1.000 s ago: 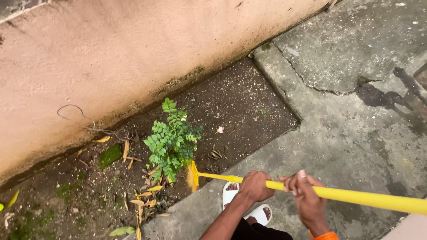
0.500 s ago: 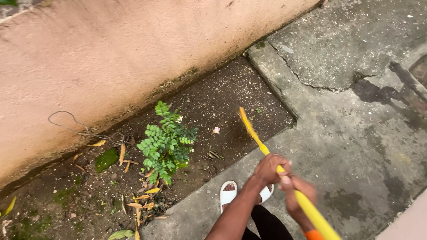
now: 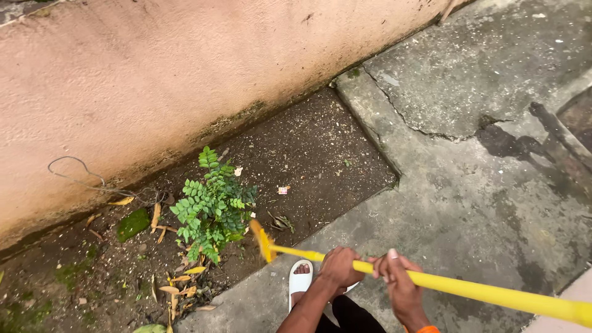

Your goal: The person rakes leaves and debris from a concrete path into a garden bed using a long-handled rake.

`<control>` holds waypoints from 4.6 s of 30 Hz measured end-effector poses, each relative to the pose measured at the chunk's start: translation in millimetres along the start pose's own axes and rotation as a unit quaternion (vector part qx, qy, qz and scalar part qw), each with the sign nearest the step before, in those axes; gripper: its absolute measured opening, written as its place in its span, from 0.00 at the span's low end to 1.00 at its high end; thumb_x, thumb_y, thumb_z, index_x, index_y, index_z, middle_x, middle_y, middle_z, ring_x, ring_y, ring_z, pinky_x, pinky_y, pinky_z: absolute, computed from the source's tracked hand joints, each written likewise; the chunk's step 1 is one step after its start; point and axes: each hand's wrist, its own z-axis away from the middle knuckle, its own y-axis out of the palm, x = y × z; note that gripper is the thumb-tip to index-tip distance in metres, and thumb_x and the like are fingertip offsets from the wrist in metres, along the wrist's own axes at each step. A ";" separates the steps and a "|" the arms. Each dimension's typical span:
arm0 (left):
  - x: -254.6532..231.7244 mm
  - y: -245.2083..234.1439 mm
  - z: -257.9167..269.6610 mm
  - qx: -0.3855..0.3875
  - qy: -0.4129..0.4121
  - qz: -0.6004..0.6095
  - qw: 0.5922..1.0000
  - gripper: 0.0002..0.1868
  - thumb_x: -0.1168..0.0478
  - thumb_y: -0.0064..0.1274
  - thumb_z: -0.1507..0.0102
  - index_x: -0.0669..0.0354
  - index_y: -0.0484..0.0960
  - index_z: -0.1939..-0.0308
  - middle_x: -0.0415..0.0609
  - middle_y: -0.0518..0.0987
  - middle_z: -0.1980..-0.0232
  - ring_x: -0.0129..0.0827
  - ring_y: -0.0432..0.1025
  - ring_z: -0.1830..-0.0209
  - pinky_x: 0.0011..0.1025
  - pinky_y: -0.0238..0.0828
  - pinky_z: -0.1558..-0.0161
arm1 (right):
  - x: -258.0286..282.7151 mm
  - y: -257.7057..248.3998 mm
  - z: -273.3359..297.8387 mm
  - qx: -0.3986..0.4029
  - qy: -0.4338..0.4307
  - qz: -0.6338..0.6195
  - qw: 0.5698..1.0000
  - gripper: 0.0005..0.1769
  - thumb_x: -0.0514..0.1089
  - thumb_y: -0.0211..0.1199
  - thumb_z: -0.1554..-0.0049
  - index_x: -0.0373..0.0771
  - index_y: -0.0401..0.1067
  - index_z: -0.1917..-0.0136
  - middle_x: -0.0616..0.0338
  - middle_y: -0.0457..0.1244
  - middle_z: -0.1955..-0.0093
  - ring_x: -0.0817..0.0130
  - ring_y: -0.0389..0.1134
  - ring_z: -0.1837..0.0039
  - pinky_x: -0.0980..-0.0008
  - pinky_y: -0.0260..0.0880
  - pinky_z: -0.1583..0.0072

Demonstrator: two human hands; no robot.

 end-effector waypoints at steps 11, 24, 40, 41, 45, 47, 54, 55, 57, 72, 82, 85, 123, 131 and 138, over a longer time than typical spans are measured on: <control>-97.0 -18.4 -65.1 -0.119 0.146 0.062 0.980 0.18 0.51 0.55 0.35 0.57 0.80 0.76 0.55 0.81 0.69 0.55 0.76 0.65 0.46 0.72 0.57 | 87.4 -18.0 -19.4 0.028 -0.236 0.146 0.960 0.24 0.43 0.49 0.29 0.36 0.63 0.68 0.60 0.57 0.69 0.68 0.63 0.61 0.58 0.71 0.40; -61.7 59.2 -196.1 -0.051 0.213 0.045 0.975 0.19 0.49 0.54 0.33 0.58 0.81 0.72 0.57 0.80 0.66 0.57 0.74 0.61 0.47 0.70 0.58 | 33.7 -70.0 -89.9 -0.006 -0.120 0.295 0.948 0.16 0.41 0.57 0.36 0.30 0.72 0.64 0.56 0.65 0.66 0.72 0.63 0.62 0.71 0.65 0.55; -138.8 19.4 -180.5 -0.180 0.231 0.103 0.951 0.22 0.52 0.50 0.32 0.60 0.75 0.77 0.59 0.78 0.70 0.55 0.75 0.66 0.47 0.71 0.56 | 118.8 -83.3 -103.0 0.037 -0.205 0.245 0.947 0.19 0.43 0.51 0.33 0.34 0.68 0.65 0.62 0.60 0.68 0.68 0.65 0.61 0.62 0.71 0.43; -136.8 23.9 -192.2 -0.210 0.260 0.123 0.935 0.22 0.52 0.50 0.32 0.61 0.73 0.77 0.58 0.77 0.70 0.55 0.74 0.65 0.47 0.71 0.55 | 116.3 -84.8 -109.0 0.026 -0.181 0.295 0.938 0.16 0.43 0.53 0.36 0.32 0.71 0.62 0.62 0.63 0.68 0.70 0.66 0.62 0.66 0.70 0.50; -113.7 44.8 -229.6 -0.202 0.271 0.193 0.921 0.18 0.54 0.51 0.34 0.61 0.73 0.75 0.58 0.75 0.69 0.55 0.72 0.65 0.47 0.69 0.56 | 76.2 -96.6 -133.5 0.062 -0.191 0.378 0.904 0.16 0.44 0.57 0.39 0.32 0.74 0.63 0.63 0.65 0.66 0.74 0.64 0.64 0.72 0.65 0.60; -95.7 57.8 -241.1 -0.101 0.192 0.183 0.959 0.18 0.52 0.54 0.35 0.60 0.75 0.72 0.58 0.76 0.66 0.56 0.72 0.62 0.49 0.69 0.58 | 51.5 -105.3 -136.8 0.039 -0.163 0.369 0.914 0.16 0.44 0.57 0.38 0.33 0.73 0.63 0.62 0.63 0.68 0.74 0.62 0.64 0.71 0.63 0.60; -56.6 94.3 -229.1 -0.058 0.088 0.081 0.991 0.14 0.48 0.62 0.44 0.46 0.87 0.59 0.55 0.82 0.51 0.54 0.75 0.48 0.45 0.72 0.46 | 21.8 -117.7 -121.8 -0.007 -0.074 0.189 0.979 0.22 0.42 0.52 0.33 0.33 0.61 0.68 0.60 0.56 0.68 0.71 0.59 0.60 0.67 0.61 0.52; -53.2 89.7 -222.1 -0.063 0.086 0.064 0.992 0.15 0.48 0.64 0.45 0.47 0.87 0.58 0.54 0.82 0.50 0.52 0.74 0.46 0.44 0.70 0.43 | 21.9 -114.2 -119.7 -0.002 -0.078 0.179 0.981 0.23 0.43 0.51 0.33 0.34 0.60 0.69 0.60 0.56 0.68 0.71 0.60 0.60 0.65 0.64 0.47; -48.8 78.4 -208.4 -0.071 0.082 0.028 0.994 0.18 0.47 0.66 0.46 0.48 0.86 0.57 0.53 0.81 0.48 0.48 0.72 0.40 0.42 0.65 0.38 | 24.3 -105.8 -116.7 0.006 -0.089 0.158 0.983 0.24 0.43 0.49 0.33 0.35 0.60 0.70 0.60 0.56 0.69 0.69 0.61 0.60 0.60 0.68 0.37; -66.9 -16.3 -140.1 -0.151 0.154 0.068 0.974 0.09 0.55 0.63 0.44 0.54 0.82 0.72 0.52 0.82 0.68 0.49 0.78 0.67 0.42 0.75 0.60 | 88.6 -17.1 -97.6 0.055 -0.210 0.131 0.967 0.24 0.40 0.47 0.31 0.36 0.60 0.70 0.63 0.54 0.71 0.70 0.62 0.62 0.61 0.71 0.40; 44.5 -53.3 -211.0 -0.252 0.263 0.098 0.926 0.10 0.57 0.60 0.44 0.56 0.77 0.70 0.55 0.80 0.66 0.56 0.75 0.60 0.45 0.73 0.58 | 32.7 67.1 -173.6 0.009 -0.169 0.285 0.943 0.18 0.43 0.54 0.38 0.35 0.73 0.67 0.62 0.63 0.73 0.75 0.62 0.68 0.71 0.61 0.62; 92.8 -66.9 -183.8 -0.238 0.200 0.088 0.946 0.13 0.53 0.61 0.45 0.56 0.77 0.72 0.55 0.80 0.67 0.57 0.75 0.62 0.46 0.73 0.59 | 0.0 88.3 -176.0 0.092 -0.175 0.181 0.963 0.16 0.40 0.53 0.42 0.35 0.69 0.69 0.61 0.66 0.66 0.74 0.65 0.62 0.71 0.66 0.57; 156.4 -107.2 3.7 -0.203 -0.046 0.095 0.974 0.06 0.58 0.59 0.45 0.55 0.86 0.70 0.60 0.83 0.65 0.55 0.78 0.61 0.45 0.73 0.52 | -46.8 201.4 -106.9 0.182 0.030 0.061 0.981 0.28 0.45 0.51 0.34 0.38 0.56 0.76 0.63 0.52 0.76 0.73 0.55 0.70 0.65 0.70 0.54; 138.5 -109.5 31.8 -0.209 -0.072 0.040 0.974 0.07 0.58 0.56 0.43 0.55 0.85 0.70 0.57 0.84 0.64 0.53 0.75 0.59 0.45 0.71 0.46 | -5.5 204.5 -81.9 0.251 -0.026 0.065 0.965 0.28 0.45 0.48 0.32 0.40 0.54 0.75 0.63 0.51 0.76 0.70 0.57 0.68 0.61 0.71 0.50; 107.3 -145.5 -15.7 -0.276 0.116 0.065 0.952 0.18 0.49 0.60 0.39 0.56 0.76 0.76 0.56 0.80 0.70 0.53 0.75 0.64 0.44 0.70 0.56 | 56.0 217.1 -73.9 0.233 -0.204 0.204 0.929 0.23 0.39 0.51 0.35 0.35 0.62 0.73 0.63 0.59 0.74 0.76 0.57 0.71 0.72 0.59 0.66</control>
